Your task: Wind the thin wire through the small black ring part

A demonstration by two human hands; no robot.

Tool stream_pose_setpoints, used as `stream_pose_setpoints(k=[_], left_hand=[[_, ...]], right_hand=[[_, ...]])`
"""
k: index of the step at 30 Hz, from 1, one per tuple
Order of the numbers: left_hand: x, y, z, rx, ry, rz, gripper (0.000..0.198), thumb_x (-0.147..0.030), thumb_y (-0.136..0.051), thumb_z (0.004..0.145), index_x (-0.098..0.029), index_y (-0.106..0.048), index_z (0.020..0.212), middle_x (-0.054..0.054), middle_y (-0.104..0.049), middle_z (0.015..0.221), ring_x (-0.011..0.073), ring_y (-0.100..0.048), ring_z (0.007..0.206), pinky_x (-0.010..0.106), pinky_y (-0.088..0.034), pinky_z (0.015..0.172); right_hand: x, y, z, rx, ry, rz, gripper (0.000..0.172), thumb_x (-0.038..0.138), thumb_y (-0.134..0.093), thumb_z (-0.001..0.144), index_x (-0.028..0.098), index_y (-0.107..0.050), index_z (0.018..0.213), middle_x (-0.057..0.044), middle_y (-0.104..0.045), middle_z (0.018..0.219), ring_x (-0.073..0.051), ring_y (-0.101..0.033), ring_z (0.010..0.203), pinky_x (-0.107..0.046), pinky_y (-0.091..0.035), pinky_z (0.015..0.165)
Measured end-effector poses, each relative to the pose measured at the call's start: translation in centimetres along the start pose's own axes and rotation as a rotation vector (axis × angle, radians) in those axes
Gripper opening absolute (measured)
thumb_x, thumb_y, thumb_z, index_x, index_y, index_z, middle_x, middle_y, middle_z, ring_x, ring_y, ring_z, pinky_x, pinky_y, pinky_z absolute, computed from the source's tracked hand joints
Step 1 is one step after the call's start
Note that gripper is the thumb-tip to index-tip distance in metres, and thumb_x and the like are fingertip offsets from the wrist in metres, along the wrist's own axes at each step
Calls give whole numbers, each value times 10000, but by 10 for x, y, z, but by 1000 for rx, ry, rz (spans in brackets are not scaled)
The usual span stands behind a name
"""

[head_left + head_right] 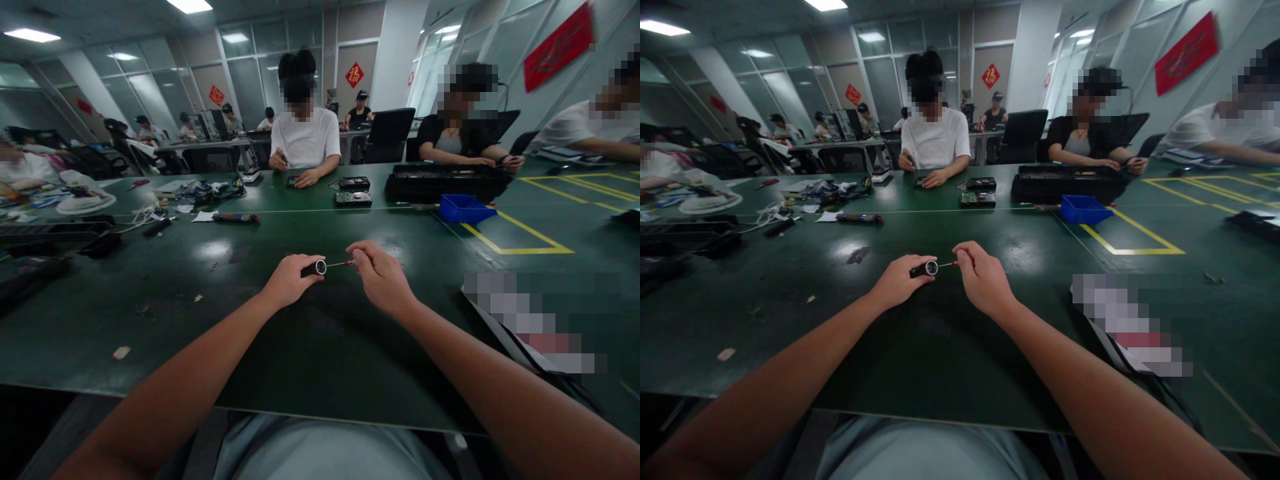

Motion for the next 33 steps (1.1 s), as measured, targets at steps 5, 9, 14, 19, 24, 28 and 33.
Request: stream_pose_setpoints(k=[5,9,14,19,24,28,33], left_hand=[[1,-3,0,-7,-6,16,410,-293,-708,869,-249,-644,1271,59,-700,1194,243,-627,1096,436,-446,1004],[-4,1,-1,-29,-60,-3,413,-282,-694,881,-250,-626,1287,55,-686,1217,230,-613,1122,423,-440,1015],[-16,5,0,-4,-165,79,404,-239,-660,905,-281,-609,1303,48,-671,1233,226,-579,1170,451,-382,1053],[-9,-2,2,70,-123,165,404,-257,-648,914,-281,-602,1315,58,-674,1221,243,-577,1164,473,-367,1042],[-6,-3,2,83,-94,164,407,-287,-656,910,-269,-605,1313,63,-671,1233,245,-578,1162,474,-370,1045],[-7,-3,2,90,-66,156,401,-315,-647,916,-272,-607,1314,63,-668,1250,249,-569,1189,485,-360,1068],[-7,-1,2,34,-70,110,413,-327,-676,897,-271,-615,1301,50,-685,1231,245,-594,1153,471,-381,1053]], right_hand=[[-15,0,3,-77,-83,241,198,390,-533,917,208,-609,937,-44,-674,807,-187,-620,727,-349,-487,700],[-38,-10,5,-116,-214,552,260,455,-556,896,206,-629,905,-37,-653,798,-180,-628,734,-371,-531,745],[-63,-22,6,-102,-395,789,273,478,-554,890,215,-597,833,-22,-599,737,-169,-601,657,-372,-552,720],[-77,-14,6,-167,-450,657,266,462,-561,890,216,-576,790,-22,-594,703,-167,-583,613,-351,-525,636],[-65,-8,8,-197,-327,581,305,508,-549,896,211,-585,842,-19,-617,744,-155,-589,649,-327,-506,639],[-50,-6,7,-188,-244,545,272,473,-549,912,206,-599,888,-26,-643,787,-162,-617,699,-336,-514,678],[-35,-5,5,-131,-168,425,237,425,-527,943,205,-612,927,-31,-668,804,-174,-643,729,-361,-529,723]])
Point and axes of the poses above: each hand's wrist, its own z-axis towards the middle knuckle, its own y-axis out of the back of the hand, x = y × z, the point moved 10 cm from there along z, towards the middle knuckle
